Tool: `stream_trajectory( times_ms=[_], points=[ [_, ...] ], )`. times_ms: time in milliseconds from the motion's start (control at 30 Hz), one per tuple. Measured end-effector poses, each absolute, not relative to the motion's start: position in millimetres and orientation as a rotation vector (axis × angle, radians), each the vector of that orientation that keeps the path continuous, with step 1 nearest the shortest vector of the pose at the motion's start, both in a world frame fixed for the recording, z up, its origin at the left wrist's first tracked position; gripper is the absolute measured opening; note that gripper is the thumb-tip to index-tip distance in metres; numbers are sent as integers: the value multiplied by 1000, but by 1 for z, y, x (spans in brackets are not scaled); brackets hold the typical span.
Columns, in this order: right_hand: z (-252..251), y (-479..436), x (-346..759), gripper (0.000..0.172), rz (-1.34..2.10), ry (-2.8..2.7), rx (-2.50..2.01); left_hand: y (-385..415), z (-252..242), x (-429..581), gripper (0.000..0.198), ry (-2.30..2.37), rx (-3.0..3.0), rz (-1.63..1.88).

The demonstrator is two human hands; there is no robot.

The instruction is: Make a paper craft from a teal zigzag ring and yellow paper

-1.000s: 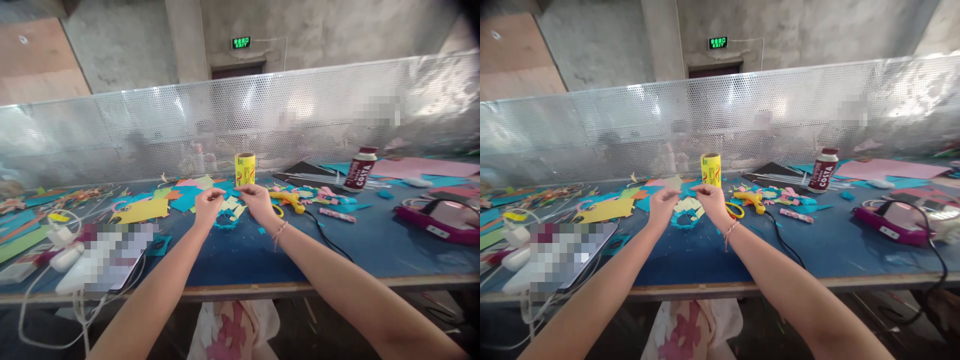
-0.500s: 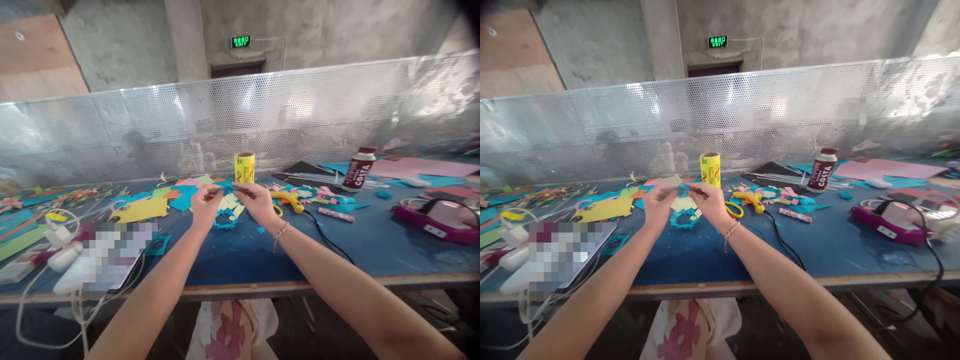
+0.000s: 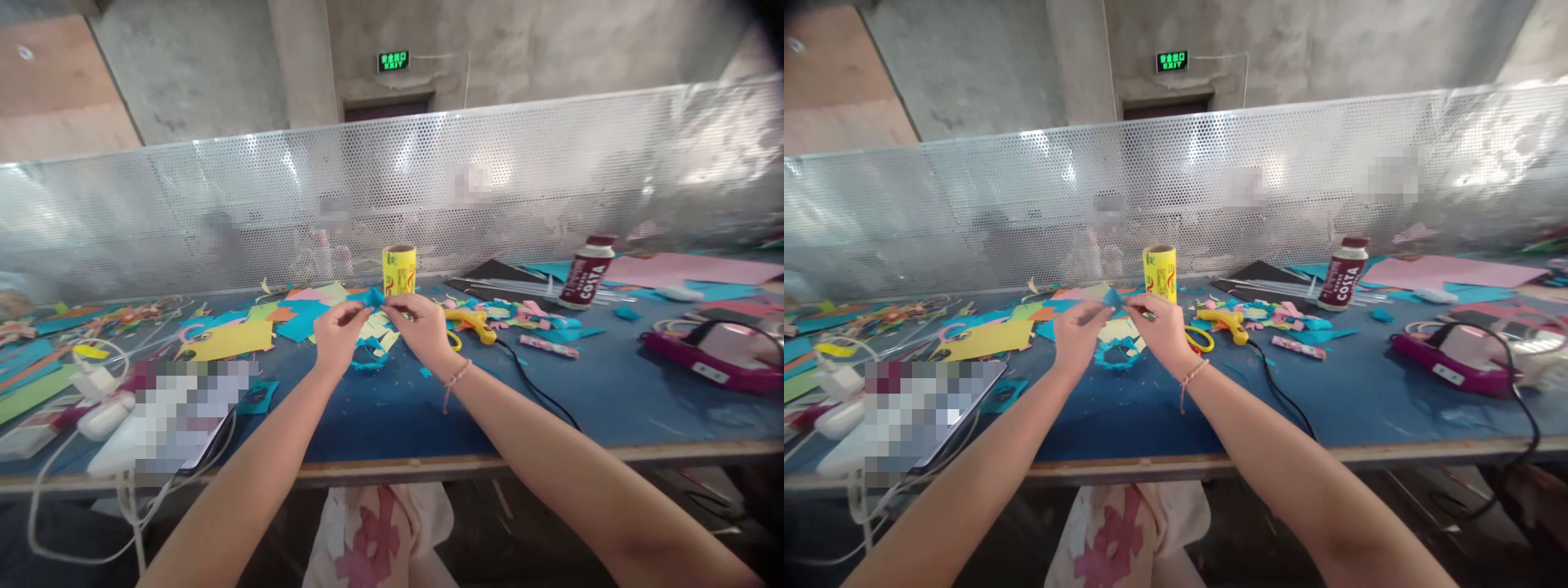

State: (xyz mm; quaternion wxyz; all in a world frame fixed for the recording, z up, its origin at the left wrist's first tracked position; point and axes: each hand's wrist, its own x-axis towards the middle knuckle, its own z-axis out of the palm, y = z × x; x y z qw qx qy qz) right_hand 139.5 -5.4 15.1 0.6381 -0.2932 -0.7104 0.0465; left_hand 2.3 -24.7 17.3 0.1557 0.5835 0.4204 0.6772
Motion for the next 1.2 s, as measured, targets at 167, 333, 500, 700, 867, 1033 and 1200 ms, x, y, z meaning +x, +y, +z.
stream_trajectory(
  times_ms=[167,333,500,700,867,1033,1200],
  points=[
    [14,-5,138,8,10,-1681,-638,-22,12,0,15,1213,1929,1986],
    [13,-3,139,9,-62,-1719,-640,-19,10,-2,14,1223,2067,2034],
    [13,-3,139,12,-117,-1770,-606,-17,11,-3,10,1205,2285,2066],
    [12,-4,138,12,-163,-1809,-571,-12,8,-5,10,1136,2576,2100],
    [13,-5,137,13,-126,-1812,-597,-10,8,-8,9,1178,2771,2054],
    [14,-5,135,10,-28,-1792,-699,-7,4,-10,8,1187,2782,1962],
    [10,-3,135,6,69,-1799,-764,-6,1,-10,16,1310,2722,1808]
  ],
)
